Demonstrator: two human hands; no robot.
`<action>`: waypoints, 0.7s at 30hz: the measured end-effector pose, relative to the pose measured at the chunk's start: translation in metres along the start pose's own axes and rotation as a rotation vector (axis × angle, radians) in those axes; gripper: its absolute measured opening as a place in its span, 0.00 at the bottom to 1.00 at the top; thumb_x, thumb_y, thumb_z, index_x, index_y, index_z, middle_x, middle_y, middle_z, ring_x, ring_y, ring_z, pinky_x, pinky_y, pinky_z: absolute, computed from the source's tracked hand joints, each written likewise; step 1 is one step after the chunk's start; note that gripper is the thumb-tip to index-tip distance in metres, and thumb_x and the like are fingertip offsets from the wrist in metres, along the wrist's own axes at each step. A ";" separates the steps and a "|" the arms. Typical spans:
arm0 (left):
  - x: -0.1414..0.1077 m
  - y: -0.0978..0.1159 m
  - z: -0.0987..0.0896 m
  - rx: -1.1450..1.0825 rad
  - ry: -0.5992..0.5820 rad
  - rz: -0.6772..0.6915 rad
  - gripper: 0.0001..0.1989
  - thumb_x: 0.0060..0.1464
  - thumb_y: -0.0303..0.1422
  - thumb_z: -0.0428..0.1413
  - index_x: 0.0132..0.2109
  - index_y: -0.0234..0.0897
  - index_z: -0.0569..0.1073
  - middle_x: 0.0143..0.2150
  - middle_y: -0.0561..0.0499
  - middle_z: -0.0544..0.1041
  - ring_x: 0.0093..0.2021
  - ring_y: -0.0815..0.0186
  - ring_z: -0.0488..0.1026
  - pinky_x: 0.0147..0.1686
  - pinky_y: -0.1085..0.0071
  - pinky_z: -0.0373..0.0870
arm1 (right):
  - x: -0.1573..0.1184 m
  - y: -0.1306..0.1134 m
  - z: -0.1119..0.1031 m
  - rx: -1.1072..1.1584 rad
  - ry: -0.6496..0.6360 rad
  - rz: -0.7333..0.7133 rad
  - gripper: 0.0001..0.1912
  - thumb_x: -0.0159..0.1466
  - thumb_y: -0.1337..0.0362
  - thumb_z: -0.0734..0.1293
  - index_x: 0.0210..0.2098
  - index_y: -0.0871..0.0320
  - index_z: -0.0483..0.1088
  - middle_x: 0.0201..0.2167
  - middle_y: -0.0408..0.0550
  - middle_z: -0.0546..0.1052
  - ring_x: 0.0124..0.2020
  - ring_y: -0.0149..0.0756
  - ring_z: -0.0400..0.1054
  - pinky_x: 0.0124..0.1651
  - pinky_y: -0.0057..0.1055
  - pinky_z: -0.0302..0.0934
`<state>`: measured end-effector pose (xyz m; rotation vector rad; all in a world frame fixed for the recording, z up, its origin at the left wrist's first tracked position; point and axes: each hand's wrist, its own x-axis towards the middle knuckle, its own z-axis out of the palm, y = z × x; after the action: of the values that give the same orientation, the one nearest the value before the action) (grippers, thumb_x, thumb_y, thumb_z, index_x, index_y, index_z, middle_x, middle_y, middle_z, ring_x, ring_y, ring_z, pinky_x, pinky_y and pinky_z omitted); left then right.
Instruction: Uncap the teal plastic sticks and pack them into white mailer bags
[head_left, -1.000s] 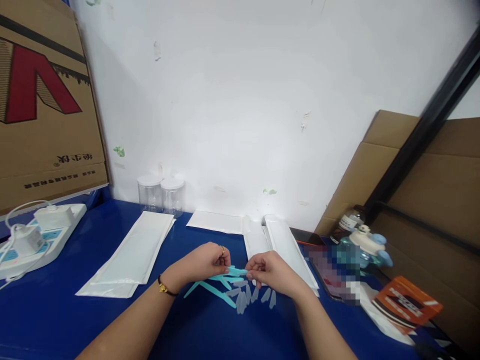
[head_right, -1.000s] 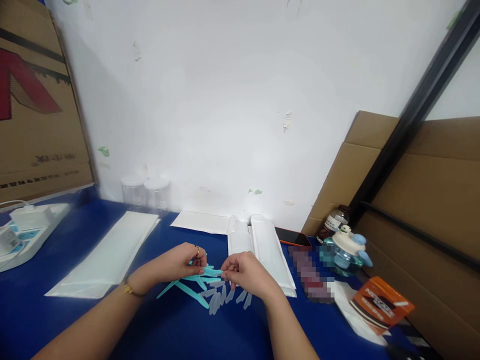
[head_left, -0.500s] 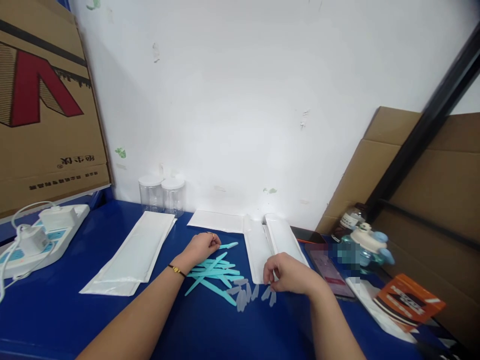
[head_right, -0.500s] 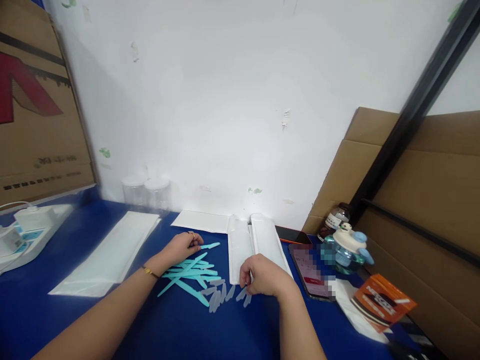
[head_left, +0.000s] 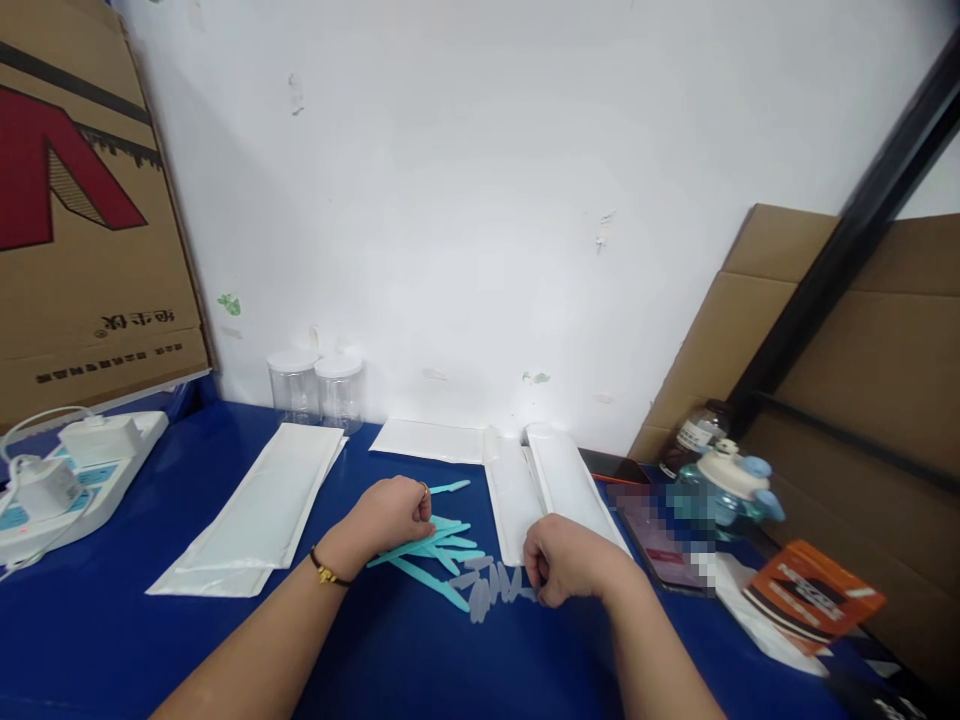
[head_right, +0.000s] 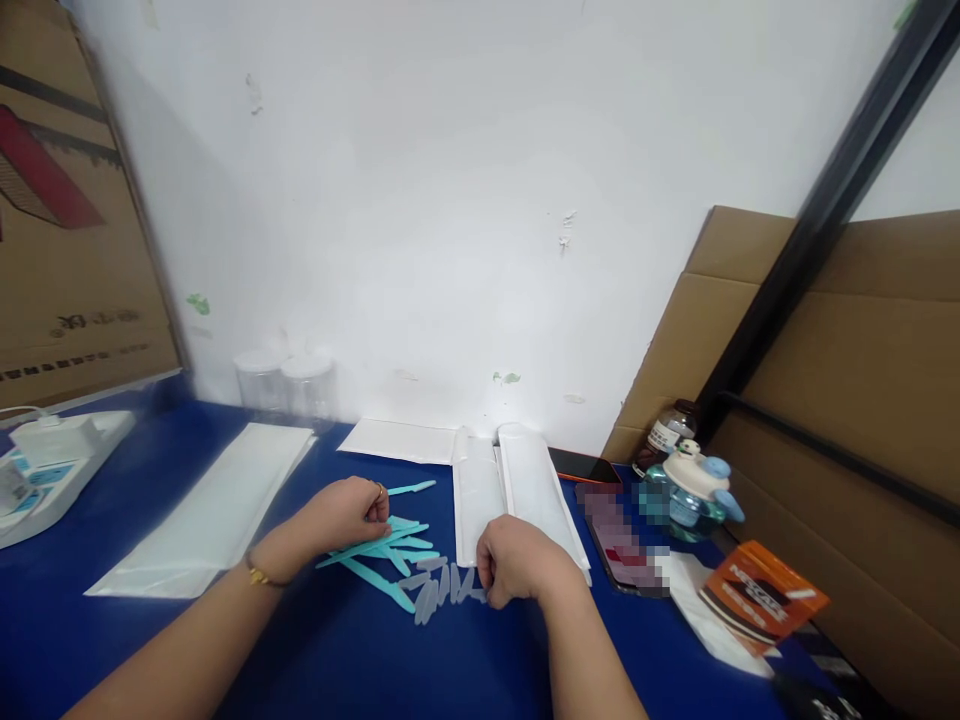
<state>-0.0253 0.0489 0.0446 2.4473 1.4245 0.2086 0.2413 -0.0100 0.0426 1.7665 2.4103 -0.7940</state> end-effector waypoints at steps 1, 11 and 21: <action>0.001 -0.001 0.001 0.001 0.004 -0.002 0.05 0.41 0.35 0.55 0.27 0.39 0.72 0.28 0.52 0.75 0.26 0.66 0.68 0.22 0.73 0.54 | 0.000 -0.002 0.000 -0.009 0.003 0.003 0.11 0.38 0.72 0.69 0.23 0.55 0.75 0.19 0.39 0.72 0.17 0.27 0.61 0.19 0.22 0.50; -0.001 0.000 0.002 0.035 0.036 0.035 0.03 0.40 0.28 0.53 0.26 0.39 0.71 0.27 0.51 0.76 0.26 0.66 0.69 0.23 0.73 0.55 | 0.004 -0.003 0.007 -0.058 0.019 -0.026 0.10 0.37 0.71 0.69 0.21 0.56 0.73 0.20 0.39 0.72 0.17 0.27 0.61 0.19 0.22 0.50; -0.008 0.010 -0.013 -0.158 0.087 0.163 0.09 0.56 0.37 0.44 0.34 0.38 0.65 0.23 0.56 0.67 0.23 0.70 0.61 0.24 0.75 0.52 | 0.004 -0.009 -0.004 0.467 0.238 -0.184 0.06 0.53 0.64 0.65 0.29 0.60 0.70 0.22 0.42 0.71 0.24 0.28 0.65 0.26 0.22 0.58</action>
<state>-0.0241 0.0394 0.0601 2.4494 1.1913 0.4518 0.2326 -0.0070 0.0486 1.8935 2.7443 -1.3327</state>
